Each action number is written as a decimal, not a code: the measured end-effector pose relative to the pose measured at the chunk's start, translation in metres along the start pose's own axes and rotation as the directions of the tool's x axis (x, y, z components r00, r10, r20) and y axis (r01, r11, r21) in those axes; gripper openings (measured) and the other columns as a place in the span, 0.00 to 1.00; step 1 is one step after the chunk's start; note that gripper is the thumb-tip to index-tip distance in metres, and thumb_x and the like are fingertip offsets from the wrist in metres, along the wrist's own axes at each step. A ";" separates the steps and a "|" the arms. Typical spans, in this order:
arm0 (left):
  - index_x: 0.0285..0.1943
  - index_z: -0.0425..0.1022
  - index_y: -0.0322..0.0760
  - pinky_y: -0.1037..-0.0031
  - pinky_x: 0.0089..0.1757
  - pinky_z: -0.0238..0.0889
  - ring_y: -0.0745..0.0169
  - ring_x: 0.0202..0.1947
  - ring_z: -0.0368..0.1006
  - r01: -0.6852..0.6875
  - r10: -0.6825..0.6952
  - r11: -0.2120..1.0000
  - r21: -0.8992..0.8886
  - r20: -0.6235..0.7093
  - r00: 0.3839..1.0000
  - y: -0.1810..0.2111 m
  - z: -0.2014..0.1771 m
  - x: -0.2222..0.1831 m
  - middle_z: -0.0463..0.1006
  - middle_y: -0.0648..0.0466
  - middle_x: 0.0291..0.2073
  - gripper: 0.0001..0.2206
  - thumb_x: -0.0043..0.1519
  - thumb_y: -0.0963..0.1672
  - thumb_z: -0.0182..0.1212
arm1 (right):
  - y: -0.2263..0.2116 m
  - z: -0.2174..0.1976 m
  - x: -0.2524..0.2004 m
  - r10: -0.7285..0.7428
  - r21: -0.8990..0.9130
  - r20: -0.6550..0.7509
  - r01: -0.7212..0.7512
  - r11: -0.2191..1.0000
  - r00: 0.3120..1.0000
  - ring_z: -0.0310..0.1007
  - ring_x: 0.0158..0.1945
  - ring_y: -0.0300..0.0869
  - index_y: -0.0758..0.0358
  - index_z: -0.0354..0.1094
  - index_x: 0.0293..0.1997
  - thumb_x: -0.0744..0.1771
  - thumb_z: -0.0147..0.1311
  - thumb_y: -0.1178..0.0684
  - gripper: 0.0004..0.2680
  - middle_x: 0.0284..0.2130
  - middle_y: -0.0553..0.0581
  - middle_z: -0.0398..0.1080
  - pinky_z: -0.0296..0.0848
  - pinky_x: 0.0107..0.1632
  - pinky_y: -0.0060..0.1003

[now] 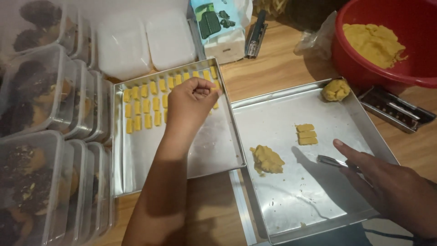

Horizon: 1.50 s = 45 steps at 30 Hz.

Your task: Cutting a strip of dough into small rectangular pieces and arranging them neatly on a metal baking tray.

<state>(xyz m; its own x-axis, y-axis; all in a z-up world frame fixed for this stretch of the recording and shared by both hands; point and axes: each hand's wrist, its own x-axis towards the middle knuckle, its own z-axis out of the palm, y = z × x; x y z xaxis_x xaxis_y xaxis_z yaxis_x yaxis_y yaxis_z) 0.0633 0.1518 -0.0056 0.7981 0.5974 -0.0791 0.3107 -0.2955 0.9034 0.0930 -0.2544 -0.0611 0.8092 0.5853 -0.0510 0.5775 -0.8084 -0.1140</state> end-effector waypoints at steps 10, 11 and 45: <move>0.44 0.86 0.43 0.80 0.37 0.72 0.70 0.35 0.82 0.068 -0.103 0.968 0.242 0.133 0.986 0.007 0.007 0.011 0.87 0.57 0.34 0.08 0.58 0.45 0.71 | -0.008 -0.008 0.009 0.352 -0.104 0.338 -0.337 0.936 0.873 0.78 0.58 0.31 0.10 0.38 0.75 0.66 0.47 0.37 0.28 0.61 0.20 0.67 0.82 0.53 0.37; 0.43 0.86 0.43 0.79 0.38 0.72 0.70 0.35 0.82 0.086 -0.125 0.968 0.236 0.152 0.980 0.011 0.006 0.012 0.87 0.57 0.34 0.07 0.58 0.44 0.71 | -0.009 -0.011 0.012 0.374 -0.123 0.365 -0.354 0.927 0.853 0.78 0.59 0.34 0.09 0.37 0.75 0.67 0.45 0.37 0.27 0.62 0.23 0.67 0.82 0.54 0.37; 0.45 0.82 0.41 0.57 0.41 0.60 0.46 0.42 0.68 -0.694 0.586 0.410 0.592 0.412 0.698 -0.007 0.145 -0.082 0.75 0.51 0.39 0.21 0.64 0.58 0.58 | 0.007 -0.014 0.022 -0.099 0.024 -0.150 0.103 0.994 0.984 0.79 0.33 0.45 0.36 0.70 0.56 0.66 0.53 0.50 0.13 0.42 0.40 0.73 0.74 0.29 0.48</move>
<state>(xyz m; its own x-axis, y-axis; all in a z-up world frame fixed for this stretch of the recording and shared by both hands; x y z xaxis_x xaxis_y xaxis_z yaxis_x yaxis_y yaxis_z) 0.0706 -0.0029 -0.0667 0.9515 -0.0633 0.3010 -0.1206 -0.9770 0.1757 0.1159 -0.2483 -0.0496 0.7553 0.6460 0.1103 0.6553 -0.7418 -0.1428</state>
